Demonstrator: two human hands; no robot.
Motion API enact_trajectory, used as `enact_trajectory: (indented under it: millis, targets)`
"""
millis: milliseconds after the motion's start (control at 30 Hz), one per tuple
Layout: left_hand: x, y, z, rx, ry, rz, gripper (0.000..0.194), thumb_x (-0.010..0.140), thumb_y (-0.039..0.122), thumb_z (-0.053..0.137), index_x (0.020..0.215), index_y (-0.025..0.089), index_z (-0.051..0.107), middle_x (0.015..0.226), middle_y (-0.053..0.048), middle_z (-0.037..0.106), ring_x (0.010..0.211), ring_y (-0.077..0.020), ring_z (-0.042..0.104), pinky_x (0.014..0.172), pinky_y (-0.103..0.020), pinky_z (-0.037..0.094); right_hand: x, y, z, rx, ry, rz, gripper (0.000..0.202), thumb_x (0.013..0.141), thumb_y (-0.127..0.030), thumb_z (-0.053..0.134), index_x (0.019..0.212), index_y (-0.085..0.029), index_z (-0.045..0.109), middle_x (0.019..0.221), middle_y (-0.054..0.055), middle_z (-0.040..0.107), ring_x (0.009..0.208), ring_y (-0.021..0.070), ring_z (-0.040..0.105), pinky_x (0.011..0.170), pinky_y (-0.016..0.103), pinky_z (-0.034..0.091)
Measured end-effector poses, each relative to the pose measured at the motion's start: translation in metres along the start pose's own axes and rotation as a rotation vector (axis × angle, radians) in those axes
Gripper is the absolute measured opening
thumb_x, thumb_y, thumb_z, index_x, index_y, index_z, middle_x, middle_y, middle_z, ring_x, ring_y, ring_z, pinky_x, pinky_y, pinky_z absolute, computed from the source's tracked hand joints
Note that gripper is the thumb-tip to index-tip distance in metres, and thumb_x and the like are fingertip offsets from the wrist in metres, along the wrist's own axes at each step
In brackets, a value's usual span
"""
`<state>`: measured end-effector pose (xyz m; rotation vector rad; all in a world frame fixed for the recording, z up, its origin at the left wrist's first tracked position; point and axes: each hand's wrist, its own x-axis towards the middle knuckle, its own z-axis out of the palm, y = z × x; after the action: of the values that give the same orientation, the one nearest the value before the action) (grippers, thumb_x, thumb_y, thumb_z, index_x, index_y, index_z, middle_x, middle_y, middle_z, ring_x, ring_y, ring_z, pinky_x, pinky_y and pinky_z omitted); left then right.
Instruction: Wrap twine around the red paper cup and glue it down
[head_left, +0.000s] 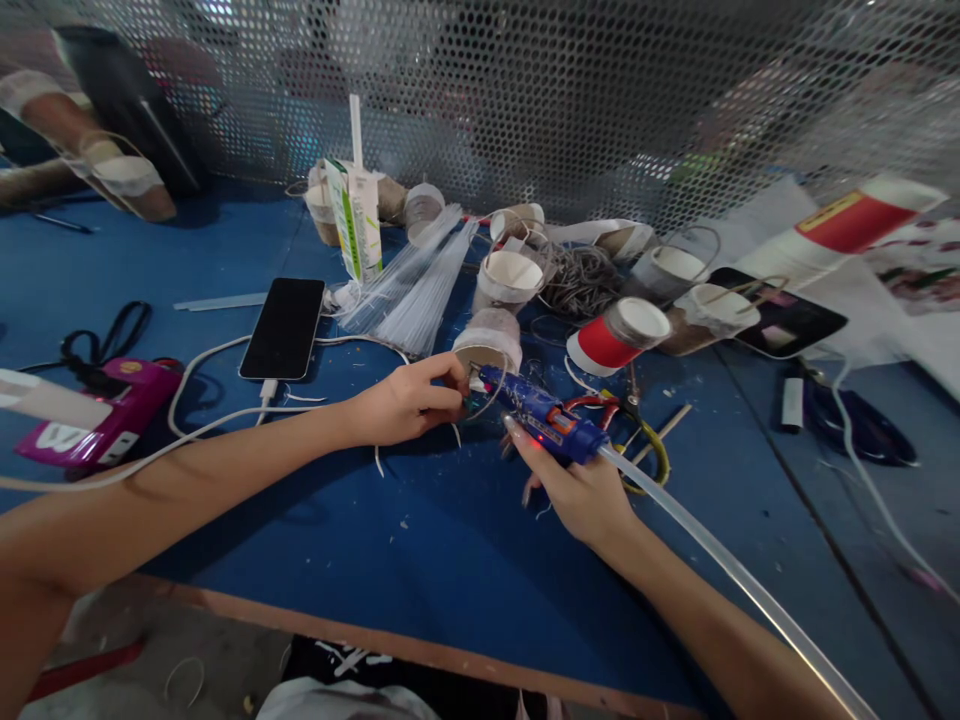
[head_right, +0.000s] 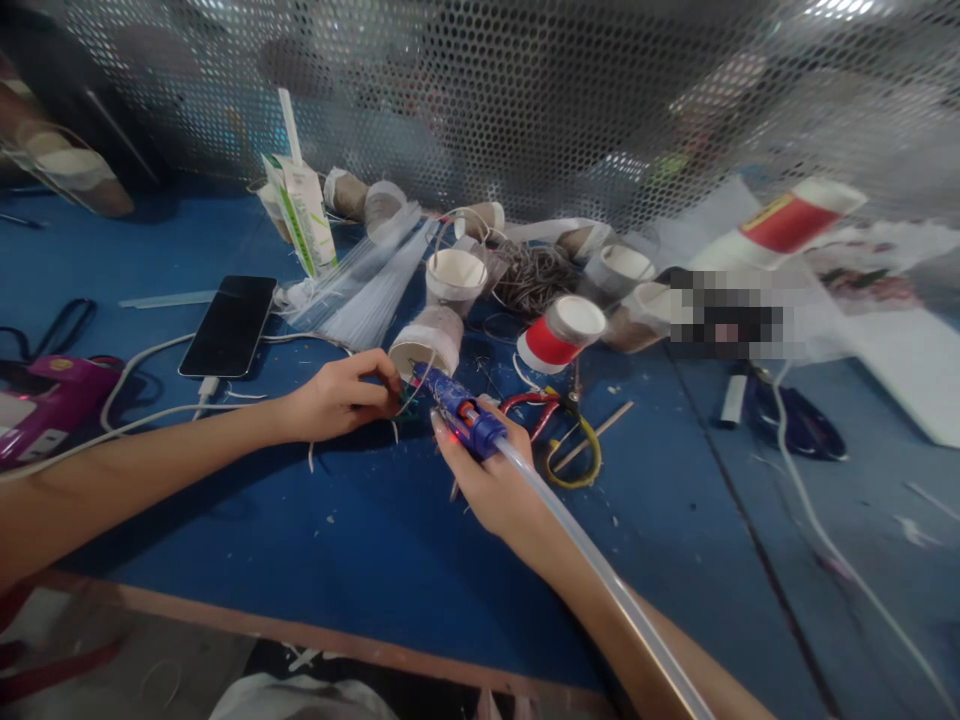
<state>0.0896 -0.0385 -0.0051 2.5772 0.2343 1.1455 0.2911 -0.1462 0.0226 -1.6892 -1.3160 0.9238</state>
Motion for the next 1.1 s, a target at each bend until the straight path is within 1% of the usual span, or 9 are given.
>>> enact_trajectory:
  millis: [67, 167, 267, 433, 633, 800, 967, 1033, 1100]
  targets:
    - [0.0, 0.0, 0.0, -0.001, -0.004, -0.003, 0.02, 0.09, 0.011, 0.059, 0.071, 0.015, 0.06, 0.091, -0.006, 0.059, 0.082, -0.0113, 0.061, 0.069, -0.023, 0.055, 0.001, -0.001, -0.001, -0.017, 0.0, -0.002, 0.029, 0.077, -0.047, 0.07, 0.072, -0.021, 0.058, 0.054, -0.001, 0.058, 0.035, 0.0134, 0.053, 0.034, 0.027, 0.05]
    - [0.0, 0.0, -0.001, 0.003, -0.011, -0.008, 0.02, 0.089, 0.009, 0.059, 0.07, 0.016, 0.059, 0.092, -0.006, 0.06, 0.083, -0.0113, 0.061, 0.069, -0.023, 0.055, 0.002, -0.005, -0.002, -0.053, -0.015, -0.07, 0.026, 0.08, -0.04, 0.068, 0.066, -0.021, 0.056, 0.047, -0.003, 0.053, 0.034, 0.0133, 0.053, 0.032, 0.025, 0.048]
    - [0.0, 0.0, -0.001, 0.005, -0.015, -0.004, 0.02, 0.088, 0.008, 0.059, 0.07, 0.016, 0.059, 0.092, -0.006, 0.059, 0.083, -0.0111, 0.061, 0.07, -0.022, 0.054, 0.001, -0.007, -0.003, -0.069, -0.022, -0.102, 0.023, 0.08, -0.037, 0.067, 0.067, -0.021, 0.057, 0.049, -0.003, 0.054, 0.034, 0.0128, 0.053, 0.032, 0.024, 0.048]
    - [0.001, 0.0, -0.001, 0.006, -0.009, 0.003, 0.02, 0.088, 0.007, 0.058, 0.07, 0.015, 0.058, 0.091, -0.006, 0.059, 0.082, -0.0105, 0.06, 0.068, -0.021, 0.053, 0.0, -0.004, -0.003, -0.038, -0.034, -0.063, 0.026, 0.08, -0.041, 0.068, 0.068, -0.021, 0.056, 0.049, -0.003, 0.053, 0.033, 0.0138, 0.053, 0.03, 0.026, 0.048]
    - [0.0, -0.001, 0.0, 0.017, -0.001, 0.009, 0.02, 0.088, 0.006, 0.058, 0.07, 0.015, 0.058, 0.09, -0.005, 0.058, 0.08, -0.0105, 0.06, 0.068, -0.022, 0.054, 0.002, -0.002, -0.001, -0.033, -0.034, -0.103, 0.027, 0.081, -0.04, 0.069, 0.067, -0.021, 0.057, 0.047, -0.003, 0.054, 0.034, 0.0132, 0.052, 0.033, 0.025, 0.048]
    - [0.0, 0.0, 0.0, 0.019, -0.001, 0.007, 0.02, 0.089, 0.009, 0.059, 0.07, 0.015, 0.059, 0.091, -0.006, 0.059, 0.081, -0.0104, 0.06, 0.069, -0.022, 0.054, 0.003, 0.0, 0.0, -0.018, -0.03, -0.021, 0.029, 0.078, -0.045, 0.071, 0.067, -0.021, 0.059, 0.047, -0.003, 0.053, 0.034, 0.0139, 0.052, 0.032, 0.027, 0.049]
    - [0.0, 0.0, -0.001, 0.016, -0.009, 0.01, 0.02, 0.09, 0.009, 0.058, 0.071, 0.016, 0.059, 0.089, -0.005, 0.058, 0.08, -0.0104, 0.06, 0.068, -0.022, 0.054, 0.004, 0.003, 0.0, 0.028, -0.076, -0.061, 0.031, 0.081, -0.046, 0.069, 0.066, -0.021, 0.06, 0.045, -0.004, 0.051, 0.034, 0.0134, 0.051, 0.034, 0.027, 0.049]
    - [0.0, 0.0, -0.001, 0.021, -0.013, 0.008, 0.021, 0.09, 0.009, 0.057, 0.07, 0.016, 0.059, 0.089, -0.005, 0.058, 0.08, -0.0106, 0.06, 0.068, -0.022, 0.054, 0.003, 0.002, 0.0, 0.025, -0.061, -0.054, 0.031, 0.081, -0.046, 0.068, 0.066, -0.021, 0.059, 0.044, -0.004, 0.05, 0.032, 0.0133, 0.05, 0.033, 0.027, 0.048]
    - [0.0, 0.0, -0.001, 0.025, -0.013, 0.003, 0.021, 0.09, 0.009, 0.057, 0.07, 0.015, 0.06, 0.089, -0.005, 0.058, 0.08, -0.0107, 0.06, 0.067, -0.022, 0.054, 0.002, 0.0, 0.0, -0.002, -0.033, -0.058, 0.028, 0.08, -0.045, 0.068, 0.069, -0.02, 0.059, 0.049, -0.002, 0.055, 0.033, 0.0134, 0.052, 0.033, 0.027, 0.048]
